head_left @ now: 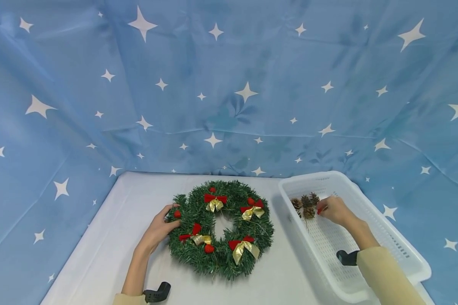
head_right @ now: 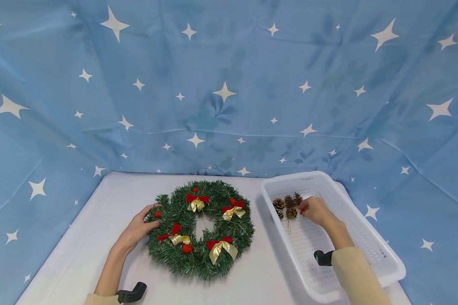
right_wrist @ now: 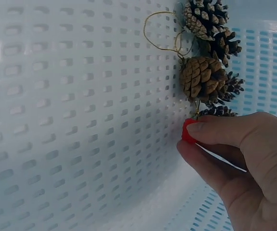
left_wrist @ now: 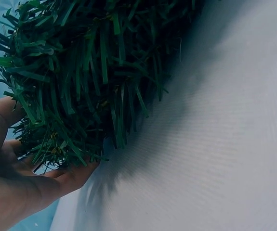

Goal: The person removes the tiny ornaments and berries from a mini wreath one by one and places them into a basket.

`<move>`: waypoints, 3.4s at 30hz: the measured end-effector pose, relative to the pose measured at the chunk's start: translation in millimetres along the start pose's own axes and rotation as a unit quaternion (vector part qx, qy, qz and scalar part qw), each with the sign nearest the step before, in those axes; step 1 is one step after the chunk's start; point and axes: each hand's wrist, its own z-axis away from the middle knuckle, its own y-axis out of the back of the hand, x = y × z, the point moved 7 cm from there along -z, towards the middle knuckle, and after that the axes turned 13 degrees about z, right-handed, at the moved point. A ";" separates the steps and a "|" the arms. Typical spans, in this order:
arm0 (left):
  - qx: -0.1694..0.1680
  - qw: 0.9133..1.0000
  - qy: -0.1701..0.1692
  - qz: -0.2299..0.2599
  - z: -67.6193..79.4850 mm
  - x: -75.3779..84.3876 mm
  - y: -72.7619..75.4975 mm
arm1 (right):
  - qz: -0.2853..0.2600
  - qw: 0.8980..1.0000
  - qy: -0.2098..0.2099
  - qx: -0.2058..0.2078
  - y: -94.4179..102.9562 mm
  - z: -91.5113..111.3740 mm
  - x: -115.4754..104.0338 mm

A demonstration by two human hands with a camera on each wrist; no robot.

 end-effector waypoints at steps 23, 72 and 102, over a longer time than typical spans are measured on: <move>0.002 1.000 0.000 0.003 0.1 0.5 -1.6 | 0.013 1.000 0.013 0.008 2.4 3.6 -2.4; -0.004 1.000 -0.006 0.003 2.8 3.8 -2.6 | 0.001 0.990 0.097 0.105 82.2 7.8 -99.5; 0.005 1.000 0.002 -0.006 0.8 2.0 -1.8 | -0.035 0.988 0.134 0.075 62.5 -24.1 -167.3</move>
